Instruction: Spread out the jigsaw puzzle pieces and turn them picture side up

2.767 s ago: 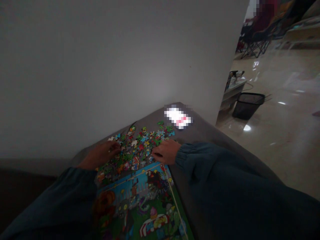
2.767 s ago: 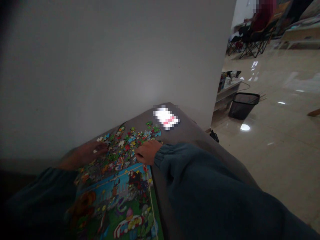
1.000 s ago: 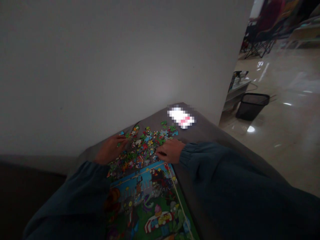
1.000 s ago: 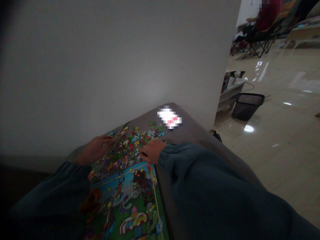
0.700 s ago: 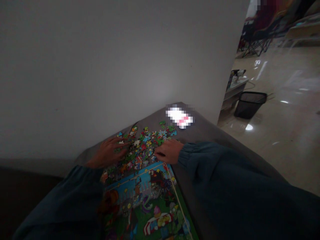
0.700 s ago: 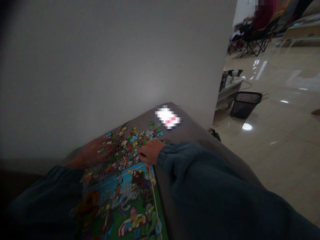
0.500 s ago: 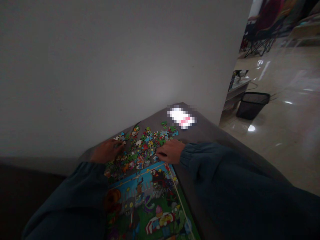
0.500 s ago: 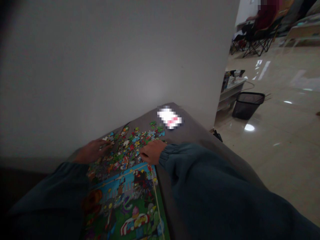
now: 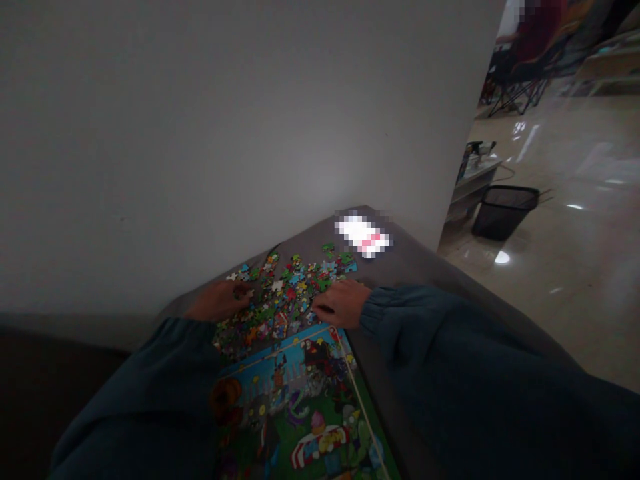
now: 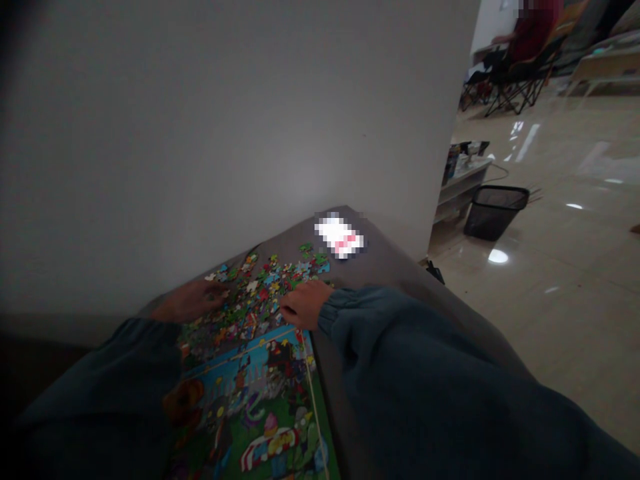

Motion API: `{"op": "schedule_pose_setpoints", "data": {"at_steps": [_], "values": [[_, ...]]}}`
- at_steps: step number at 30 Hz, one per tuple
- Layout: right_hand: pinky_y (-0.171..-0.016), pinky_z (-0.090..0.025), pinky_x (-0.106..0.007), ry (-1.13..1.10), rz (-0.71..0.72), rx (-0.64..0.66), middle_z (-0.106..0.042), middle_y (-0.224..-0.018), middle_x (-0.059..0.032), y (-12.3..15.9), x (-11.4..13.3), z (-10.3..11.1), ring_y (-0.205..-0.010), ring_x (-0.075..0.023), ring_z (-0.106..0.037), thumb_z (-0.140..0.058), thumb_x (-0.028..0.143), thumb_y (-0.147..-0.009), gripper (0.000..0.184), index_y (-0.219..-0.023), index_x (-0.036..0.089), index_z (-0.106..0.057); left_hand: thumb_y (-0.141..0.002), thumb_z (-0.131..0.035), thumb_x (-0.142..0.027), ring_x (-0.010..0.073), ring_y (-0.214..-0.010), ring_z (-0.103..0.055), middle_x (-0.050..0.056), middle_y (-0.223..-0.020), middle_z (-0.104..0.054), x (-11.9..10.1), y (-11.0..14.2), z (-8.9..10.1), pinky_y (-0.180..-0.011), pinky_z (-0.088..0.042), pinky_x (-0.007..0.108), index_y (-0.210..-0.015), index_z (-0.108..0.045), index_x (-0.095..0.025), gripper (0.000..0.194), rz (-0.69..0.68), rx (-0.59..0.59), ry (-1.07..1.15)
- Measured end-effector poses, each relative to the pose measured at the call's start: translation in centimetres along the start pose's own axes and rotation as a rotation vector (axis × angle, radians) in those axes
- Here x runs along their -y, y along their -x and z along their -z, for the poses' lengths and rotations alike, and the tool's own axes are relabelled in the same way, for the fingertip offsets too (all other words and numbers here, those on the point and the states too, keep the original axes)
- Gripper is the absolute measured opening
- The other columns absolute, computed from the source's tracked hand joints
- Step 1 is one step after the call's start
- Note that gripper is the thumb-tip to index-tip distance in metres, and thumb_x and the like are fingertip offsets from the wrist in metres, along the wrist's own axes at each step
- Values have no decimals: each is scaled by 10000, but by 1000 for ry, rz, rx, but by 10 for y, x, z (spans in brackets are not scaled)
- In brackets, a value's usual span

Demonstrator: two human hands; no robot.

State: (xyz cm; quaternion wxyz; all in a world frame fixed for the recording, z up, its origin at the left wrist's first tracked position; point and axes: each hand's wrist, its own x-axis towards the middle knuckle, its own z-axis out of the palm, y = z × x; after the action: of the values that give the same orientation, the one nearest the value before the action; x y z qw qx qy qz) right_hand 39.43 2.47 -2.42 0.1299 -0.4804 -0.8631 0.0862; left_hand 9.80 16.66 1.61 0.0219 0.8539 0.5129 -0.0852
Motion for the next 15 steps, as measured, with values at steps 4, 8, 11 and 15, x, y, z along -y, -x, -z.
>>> {"op": "schedule_pose_setpoints", "data": {"at_steps": [4,8,11,15], "values": [[-612,-371,-270,13,12,-24,-736,-843,-53,-1,-1,-3,-752,-180,-657,-428,317,-905,289,-889,228,-702,-742,-541,-514,216,-842,-664,57,-912,-731,-5,-5,2,-736,-487,280,-922,-690,-202,390,4,1,51],[-589,-348,-274,22,12,-40,-737,-831,-51,-1,-1,-5,-735,-177,-657,-422,323,-905,299,-879,232,-706,-811,-480,-501,197,-860,-664,25,-934,-732,-16,-6,5,-757,-485,266,-949,-672,-222,366,8,-66,126],[-577,-331,-273,23,11,-44,-736,-821,-46,-1,-1,-4,-729,-174,-654,-420,331,-907,300,-887,238,-705,-838,-458,-549,207,-915,-661,21,-1031,-728,-23,-2,6,-798,-487,278,-1020,-680,-242,420,26,-118,166],[-579,-329,-270,18,1,-44,-737,-829,-43,-1,-1,-4,-725,-170,-648,-424,332,-909,296,-894,239,-704,-819,-470,-603,198,-912,-674,-10,-1079,-724,-11,5,10,-814,-505,264,-1086,-686,-270,479,32,-97,211]]}}
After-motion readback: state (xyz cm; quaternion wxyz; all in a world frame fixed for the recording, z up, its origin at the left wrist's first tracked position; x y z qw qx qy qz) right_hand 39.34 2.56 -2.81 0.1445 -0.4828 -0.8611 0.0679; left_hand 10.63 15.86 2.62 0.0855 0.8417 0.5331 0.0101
